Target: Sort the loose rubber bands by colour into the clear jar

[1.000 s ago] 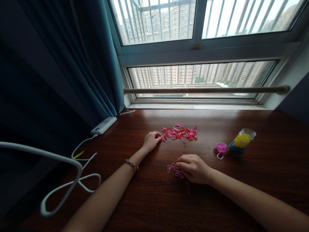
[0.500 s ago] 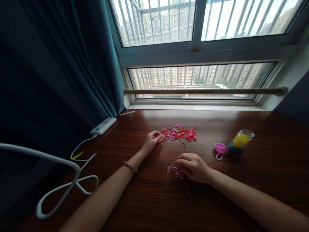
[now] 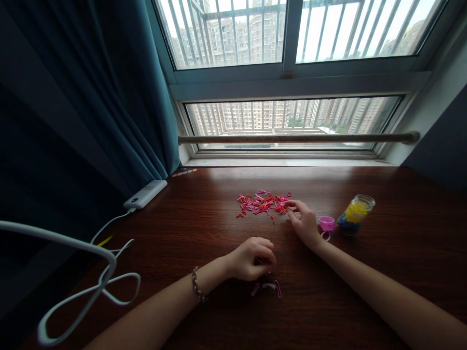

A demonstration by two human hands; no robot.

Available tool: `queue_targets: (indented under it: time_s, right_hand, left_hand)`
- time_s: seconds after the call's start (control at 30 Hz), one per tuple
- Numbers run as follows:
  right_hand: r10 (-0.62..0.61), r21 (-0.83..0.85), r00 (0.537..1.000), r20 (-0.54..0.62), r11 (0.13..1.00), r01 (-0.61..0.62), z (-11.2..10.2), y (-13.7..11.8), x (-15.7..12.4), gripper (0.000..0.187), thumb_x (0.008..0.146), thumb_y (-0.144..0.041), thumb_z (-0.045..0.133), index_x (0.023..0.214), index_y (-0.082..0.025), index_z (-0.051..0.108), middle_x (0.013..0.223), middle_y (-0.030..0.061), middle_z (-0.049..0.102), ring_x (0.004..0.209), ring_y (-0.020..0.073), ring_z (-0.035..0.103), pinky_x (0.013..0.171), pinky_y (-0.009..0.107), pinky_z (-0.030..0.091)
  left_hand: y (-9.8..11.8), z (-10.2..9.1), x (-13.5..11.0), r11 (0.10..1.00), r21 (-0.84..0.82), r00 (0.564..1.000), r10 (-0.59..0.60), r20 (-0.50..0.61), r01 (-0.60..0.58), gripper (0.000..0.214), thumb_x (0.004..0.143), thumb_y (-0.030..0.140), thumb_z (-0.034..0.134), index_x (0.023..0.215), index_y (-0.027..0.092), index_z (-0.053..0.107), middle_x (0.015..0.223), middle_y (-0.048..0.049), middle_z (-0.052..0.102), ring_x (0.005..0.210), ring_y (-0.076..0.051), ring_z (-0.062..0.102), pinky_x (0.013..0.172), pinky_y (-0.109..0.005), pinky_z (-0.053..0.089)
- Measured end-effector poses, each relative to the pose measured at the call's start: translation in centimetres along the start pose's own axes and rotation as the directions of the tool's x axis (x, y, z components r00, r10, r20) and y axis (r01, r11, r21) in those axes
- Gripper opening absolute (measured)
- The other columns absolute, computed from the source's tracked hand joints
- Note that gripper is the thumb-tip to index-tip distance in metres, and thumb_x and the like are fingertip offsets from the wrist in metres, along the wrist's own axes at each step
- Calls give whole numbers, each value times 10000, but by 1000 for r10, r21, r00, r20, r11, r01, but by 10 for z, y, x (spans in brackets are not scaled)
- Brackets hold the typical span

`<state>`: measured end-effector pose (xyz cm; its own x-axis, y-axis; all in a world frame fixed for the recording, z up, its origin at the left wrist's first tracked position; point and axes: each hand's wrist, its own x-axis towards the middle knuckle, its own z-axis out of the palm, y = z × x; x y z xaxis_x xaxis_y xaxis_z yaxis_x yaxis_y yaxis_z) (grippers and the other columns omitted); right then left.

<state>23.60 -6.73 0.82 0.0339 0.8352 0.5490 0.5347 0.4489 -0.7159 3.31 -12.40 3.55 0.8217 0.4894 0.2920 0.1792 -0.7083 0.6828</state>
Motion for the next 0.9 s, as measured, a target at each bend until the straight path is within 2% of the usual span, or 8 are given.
queue_targets:
  time_s: [0.1, 0.23, 0.33, 0.5, 0.6, 0.67, 0.77, 0.9]
  right_hand:
    - [-12, -65, 999, 41, 998, 15, 3, 10, 3, 246, 752, -165, 458, 955, -169, 597, 957, 82, 617, 923, 231, 538, 822, 393, 426]
    - [-64, -93, 996, 56, 993, 69, 5, 14, 3, 267, 752, -134, 450, 981, -155, 585, 985, 101, 599, 989, 246, 494, 888, 430, 381]
    - [-87, -81, 993, 73, 992, 93, 6, 13, 2, 265, 755, -125, 455, 984, -164, 582, 985, 97, 596, 989, 245, 487, 890, 432, 380]
    - [-74, -81, 995, 68, 994, 79, 5, 15, 3, 262, 753, -127, 445, 978, -161, 576, 971, 94, 594, 975, 243, 481, 876, 419, 382]
    - [-5, -131, 999, 38, 991, 10, 6, 19, 3, 210, 739, -128, 429, 889, -157, 574, 889, 90, 597, 905, 249, 484, 814, 410, 400]
    - [41, -180, 999, 17, 983, -37, 7, 23, 3, 164, 727, -123, 421, 807, -163, 558, 824, 83, 588, 843, 251, 480, 771, 408, 398]
    - [60, -209, 998, 23, 976, -54, 8, 25, 2, 142, 712, -104, 417, 756, -174, 532, 783, 73, 577, 795, 244, 465, 741, 393, 387]
    - [38, -174, 996, 84, 985, -23, 9, 23, 1, 174, 718, -78, 422, 777, -183, 547, 769, 55, 585, 782, 229, 454, 719, 358, 385]
  left_hand:
    - [-8, -6, 1, 995, 56, 992, -80, -99, 86, 150, 773, 196, 516, 746, 140, 653, 649, -43, 567, 608, -113, 486, 572, -212, 378]
    - [-21, -19, 1, 954, 44, 924, -275, -266, 297, 179, 787, 232, 512, 859, 145, 651, 673, -35, 609, 547, -91, 469, 514, -193, 363]
    - [-20, -19, 0, 947, -36, 927, -319, -196, 318, 214, 780, 263, 528, 915, 135, 634, 630, -23, 615, 483, -73, 441, 461, -178, 340]
    - [-4, -7, 0, 977, -46, 975, -211, -69, 208, 243, 799, 295, 512, 889, 118, 652, 689, -57, 643, 536, -85, 496, 504, -176, 376]
    - [-5, -9, -1, 966, -52, 960, -258, -106, 254, 290, 830, 330, 467, 946, 120, 630, 576, -13, 589, 465, -70, 450, 458, -173, 347]
    - [-13, -16, -2, 952, -5, 932, -299, -203, 305, 296, 843, 340, 445, 924, 125, 631, 519, 13, 536, 434, -66, 411, 438, -177, 326]
    - [-29, -29, -2, 940, 100, 887, -266, -377, 325, 260, 835, 314, 463, 935, 136, 624, 703, -32, 611, 603, -108, 525, 580, -206, 420]
    - [-52, -39, -2, 912, 193, 876, -262, -405, 362, 249, 831, 275, 464, 1019, 184, 599, 966, -69, 632, 903, -173, 569, 829, -284, 435]
